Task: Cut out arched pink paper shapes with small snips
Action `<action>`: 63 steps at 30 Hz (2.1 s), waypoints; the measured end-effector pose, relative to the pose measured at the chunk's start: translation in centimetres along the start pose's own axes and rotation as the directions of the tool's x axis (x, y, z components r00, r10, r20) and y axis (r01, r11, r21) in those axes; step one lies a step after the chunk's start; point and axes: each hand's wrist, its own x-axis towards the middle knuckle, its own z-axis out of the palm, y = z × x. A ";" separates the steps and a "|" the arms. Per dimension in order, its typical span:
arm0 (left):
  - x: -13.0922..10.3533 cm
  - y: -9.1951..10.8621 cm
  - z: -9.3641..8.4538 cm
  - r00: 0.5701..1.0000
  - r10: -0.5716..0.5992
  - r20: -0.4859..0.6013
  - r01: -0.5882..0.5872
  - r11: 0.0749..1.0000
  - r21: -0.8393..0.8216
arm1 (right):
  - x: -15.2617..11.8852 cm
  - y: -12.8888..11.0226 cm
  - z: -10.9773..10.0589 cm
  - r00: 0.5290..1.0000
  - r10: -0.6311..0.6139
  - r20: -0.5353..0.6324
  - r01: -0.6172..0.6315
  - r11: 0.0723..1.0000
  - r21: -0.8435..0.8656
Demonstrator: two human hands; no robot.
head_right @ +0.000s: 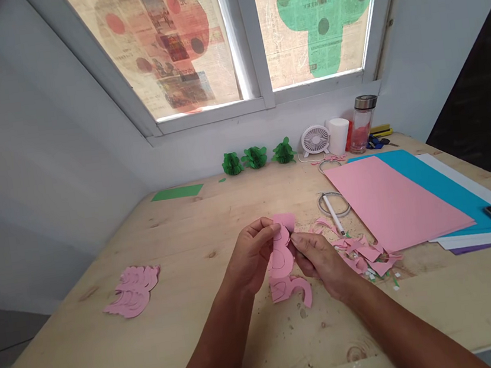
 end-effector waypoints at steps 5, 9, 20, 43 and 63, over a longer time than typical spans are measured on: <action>-0.1 -0.1 0.1 0.999 0.000 0.043 -0.001 1.000 0.022 | 0.0 0.0 0.0 0.999 -0.008 -0.042 0.009 1.000 0.015; -0.1 -0.3 0.4 0.999 0.039 0.015 -0.040 0.996 0.078 | 0.0 0.0 0.0 0.997 -0.029 -0.070 0.030 1.000 0.009; -0.2 -1.3 1.2 0.989 0.134 -0.055 -0.125 0.982 0.142 | 0.1 0.3 0.3 0.979 -0.067 -0.192 0.065 0.998 -0.018; -0.9 -1.4 1.9 0.984 0.167 -0.066 -0.153 0.972 0.176 | 0.1 0.8 0.0 0.966 -0.080 -0.246 0.099 0.993 0.067; -0.9 -1.2 2.0 0.985 0.147 -0.094 -0.131 0.979 0.156 | 0.3 1.1 0.0 0.961 -0.094 -0.261 0.105 0.994 0.028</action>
